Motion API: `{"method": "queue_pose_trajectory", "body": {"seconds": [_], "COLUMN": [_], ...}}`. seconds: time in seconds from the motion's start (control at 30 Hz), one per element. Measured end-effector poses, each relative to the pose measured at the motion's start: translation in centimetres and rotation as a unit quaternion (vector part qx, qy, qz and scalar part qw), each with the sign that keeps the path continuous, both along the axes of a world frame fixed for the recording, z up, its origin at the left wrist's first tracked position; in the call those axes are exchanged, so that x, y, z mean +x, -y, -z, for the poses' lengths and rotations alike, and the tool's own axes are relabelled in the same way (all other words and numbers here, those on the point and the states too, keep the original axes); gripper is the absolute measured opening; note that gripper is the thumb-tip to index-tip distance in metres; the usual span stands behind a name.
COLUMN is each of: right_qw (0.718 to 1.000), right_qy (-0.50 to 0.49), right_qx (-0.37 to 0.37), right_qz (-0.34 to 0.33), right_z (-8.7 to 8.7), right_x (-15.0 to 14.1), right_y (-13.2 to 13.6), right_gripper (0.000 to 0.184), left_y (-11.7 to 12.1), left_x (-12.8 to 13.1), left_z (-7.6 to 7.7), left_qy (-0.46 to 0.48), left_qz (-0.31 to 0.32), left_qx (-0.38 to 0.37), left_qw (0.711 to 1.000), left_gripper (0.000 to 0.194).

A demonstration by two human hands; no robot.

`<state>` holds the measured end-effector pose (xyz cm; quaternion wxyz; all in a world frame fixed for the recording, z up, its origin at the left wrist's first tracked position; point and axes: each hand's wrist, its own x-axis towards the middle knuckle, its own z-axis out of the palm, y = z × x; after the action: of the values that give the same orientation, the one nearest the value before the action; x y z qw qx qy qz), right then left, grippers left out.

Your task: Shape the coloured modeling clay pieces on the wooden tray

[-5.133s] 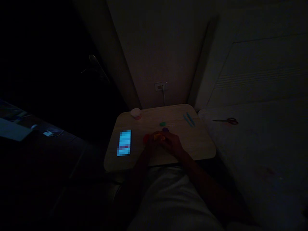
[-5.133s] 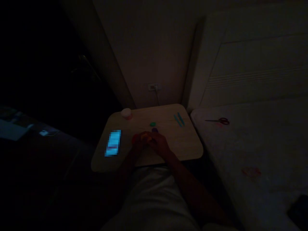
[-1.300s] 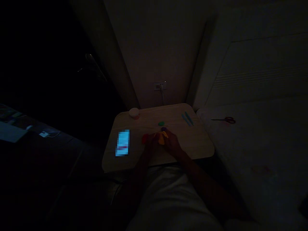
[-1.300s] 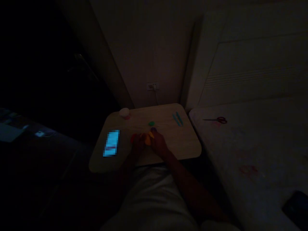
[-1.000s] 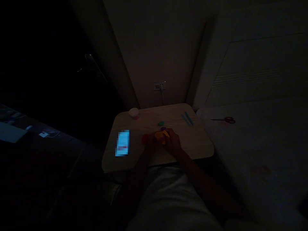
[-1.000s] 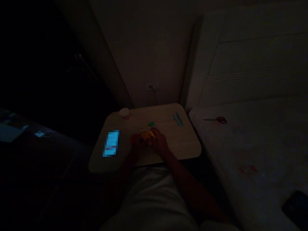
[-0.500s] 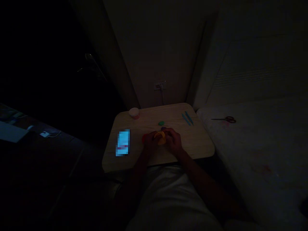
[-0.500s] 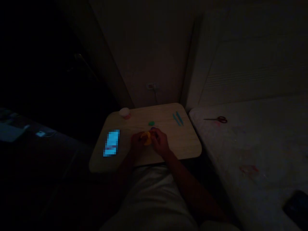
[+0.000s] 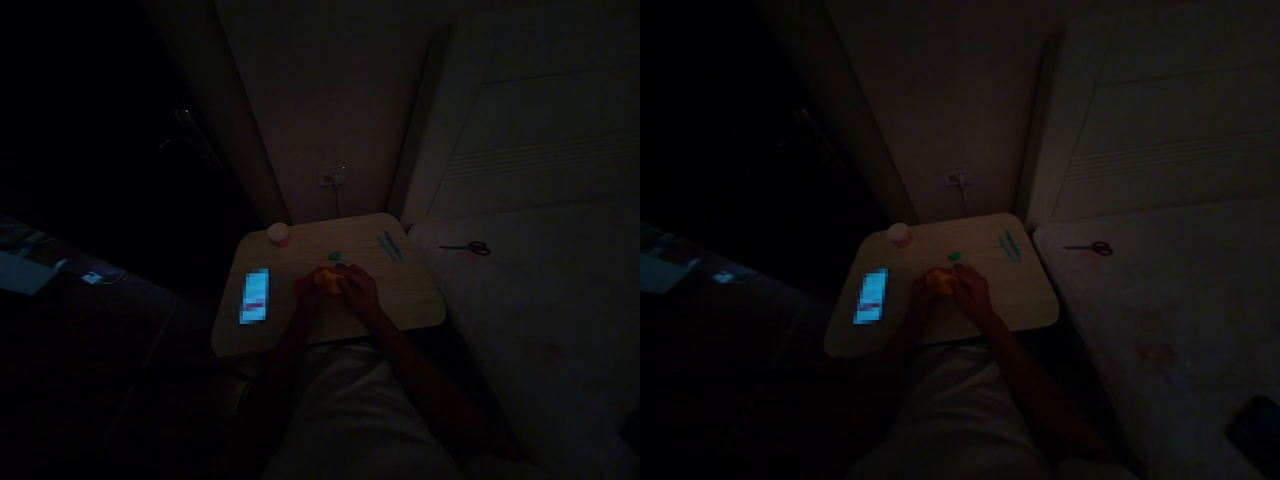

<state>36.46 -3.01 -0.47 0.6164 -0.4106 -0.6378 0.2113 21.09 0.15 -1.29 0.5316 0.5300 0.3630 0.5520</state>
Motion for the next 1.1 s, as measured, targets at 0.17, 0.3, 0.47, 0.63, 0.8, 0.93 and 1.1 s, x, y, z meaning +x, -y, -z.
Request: {"method": "queue_pose_trajectory", "body": {"seconds": [0.17, 0.3, 0.47, 0.63, 0.8, 0.93, 1.1], "right_qw": [0.999, 1.000, 1.000, 0.998, 0.999, 0.999, 0.991], "right_qy": [-0.029, 0.003, 0.006, -0.032, 0.048, 0.017, -0.086], "right_qx": [0.009, 0.027, 0.007, -0.048, -0.012, -0.014, -0.076], "right_qz": [0.031, 0.007, 0.000, 0.014, 0.021, 0.049, 0.070], "right_z": [0.3, 0.0, -0.4, 0.1, 0.1, 0.3, 1.1], "right_x": [0.2, 0.2, 0.1, -0.1, -0.2, 0.1, 0.3], "right_y": [-0.2, 0.1, 0.3, 0.1, 0.1, 0.0, -0.2], "right_gripper": [0.017, 0.023, 0.025, 0.049, 0.019, 0.014, 0.013], "left_y": [-0.5, -0.3, 0.1, 0.5, 0.5, 0.2, 0.1], "left_x": [0.4, 0.5, 0.1, -0.1, -0.1, -0.3, -0.3], "left_z": [0.3, -0.3, -1.2, -1.9, -2.1, -1.4, -1.0], "left_qy": [-0.008, -0.051, -0.144, -0.173, -0.146, -0.091, -0.078], "left_qz": [0.019, -0.014, -0.058, -0.079, -0.083, -0.049, -0.046], "left_qx": [-0.001, 0.005, 0.031, 0.039, 0.003, 0.019, 0.042], "left_qw": [1.000, 0.999, 0.987, 0.981, 0.986, 0.994, 0.995], "left_gripper": [0.056, 0.051, 0.036, 0.023, 0.021, 0.026, 0.032]}}
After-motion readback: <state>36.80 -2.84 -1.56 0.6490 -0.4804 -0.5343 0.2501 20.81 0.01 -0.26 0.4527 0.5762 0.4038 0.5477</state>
